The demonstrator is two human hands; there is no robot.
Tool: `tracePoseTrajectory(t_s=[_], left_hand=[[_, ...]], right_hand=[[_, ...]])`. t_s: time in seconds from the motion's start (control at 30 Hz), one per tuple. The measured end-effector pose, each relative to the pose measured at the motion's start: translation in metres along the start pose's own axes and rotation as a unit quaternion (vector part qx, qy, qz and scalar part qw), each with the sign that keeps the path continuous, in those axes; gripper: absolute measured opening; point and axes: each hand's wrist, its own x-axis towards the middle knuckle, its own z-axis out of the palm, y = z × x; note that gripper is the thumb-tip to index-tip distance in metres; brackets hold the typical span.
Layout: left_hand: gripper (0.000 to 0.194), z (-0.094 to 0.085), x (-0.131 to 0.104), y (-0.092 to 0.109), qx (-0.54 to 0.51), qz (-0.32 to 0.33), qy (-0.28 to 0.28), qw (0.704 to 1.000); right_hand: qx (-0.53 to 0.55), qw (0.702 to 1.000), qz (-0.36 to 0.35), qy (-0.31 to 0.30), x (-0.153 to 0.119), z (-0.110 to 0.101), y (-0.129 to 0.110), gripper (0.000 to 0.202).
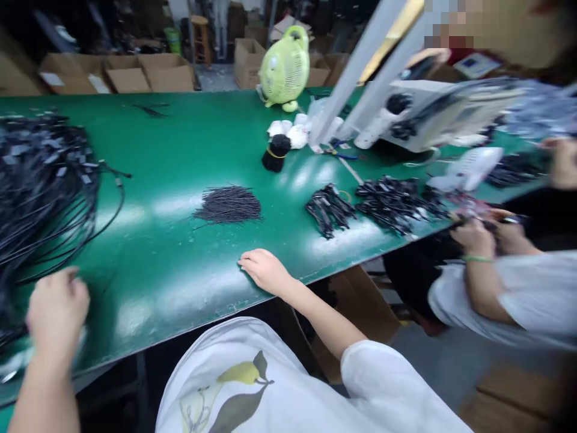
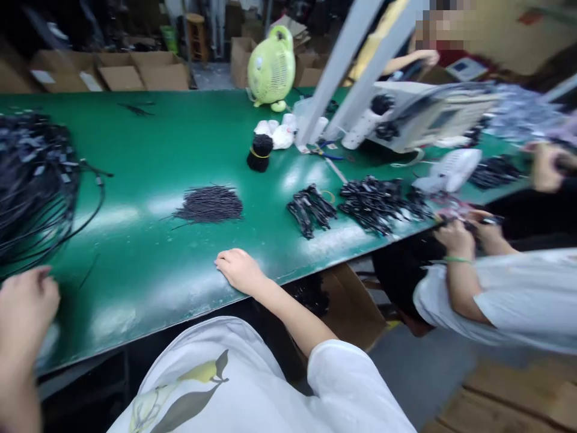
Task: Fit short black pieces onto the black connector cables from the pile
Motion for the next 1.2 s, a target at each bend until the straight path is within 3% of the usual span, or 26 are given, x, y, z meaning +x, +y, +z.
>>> tracePoseTrajectory(t_s=[0.07, 0.17, 0.27, 0.37, 0.5, 0.6, 0.7, 0.8, 0.87, 0.93, 1.0, 1.1, 1.13, 1.2], left_hand=[[0.044, -0.012, 0.008, 0.011, 0.076, 0.025, 0.064, 0.995], [0.032, -0.020, 0.024, 0.006, 0.109, -0.005, 0.025, 0.994], [0.018, -0.020, 0.037, -0.020, 0.106, -0.037, 0.027, 0.993], [0.021, -0.018, 0.037, -0.038, 0.075, -0.026, 0.057, 0.995], [0.022, -0.027, 0.027, -0.038, 0.003, 0.026, 0.077, 0.997], [0.022, -0.040, 0.020, -0.019, -0.119, 0.077, 0.077, 0.987], [0.028, -0.058, 0.002, 0.021, -0.331, 0.094, 0.049, 0.938], [0.028, -0.077, -0.034, 0.074, -0.391, 0.114, -0.108, 0.907], [0.032, -0.087, -0.066, 0.103, -0.397, 0.176, -0.221, 0.873], [0.034, -0.095, -0.098, 0.114, -0.394, 0.226, -0.277, 0.847], [0.040, -0.099, -0.121, 0.102, -0.424, 0.200, -0.286, 0.836], [0.039, -0.101, -0.131, 0.051, -0.543, 0.003, -0.200, 0.815], [0.032, -0.100, -0.130, 0.031, -0.592, -0.071, -0.154, 0.788], [0.019, -0.099, -0.124, -0.004, -0.696, -0.179, -0.073, 0.692]], right_hand=[[-0.001, 0.998, -0.063, -0.020, 0.015, 0.010, -0.015, 0.027], [0.000, 0.990, -0.135, -0.027, 0.032, 0.025, -0.029, 0.027], [0.015, 0.982, -0.185, -0.022, 0.040, 0.043, -0.029, 0.028], [0.037, 0.983, -0.179, 0.009, 0.039, 0.058, -0.025, 0.028], [0.076, 0.986, -0.150, 0.003, 0.042, 0.062, -0.023, 0.028], [0.112, 0.982, -0.145, -0.052, 0.058, 0.056, -0.031, 0.029], [0.155, 0.972, -0.146, -0.101, 0.082, 0.045, -0.046, 0.029], [0.216, 0.971, -0.087, -0.051, 0.115, 0.036, -0.067, 0.049], [0.238, 0.968, -0.075, -0.017, 0.148, 0.034, -0.081, 0.062], [0.212, 0.968, -0.129, -0.035, 0.191, 0.033, -0.089, 0.047], [0.142, 0.969, -0.188, -0.068, 0.244, 0.026, -0.088, 0.033], [0.037, 0.995, -0.087, 0.044, 0.324, -0.010, -0.070, 0.036], [0.023, 0.995, -0.060, 0.076, 0.345, -0.029, -0.064, 0.034], [0.002, 0.993, -0.032, 0.112, 0.376, -0.068, -0.057, 0.037]])
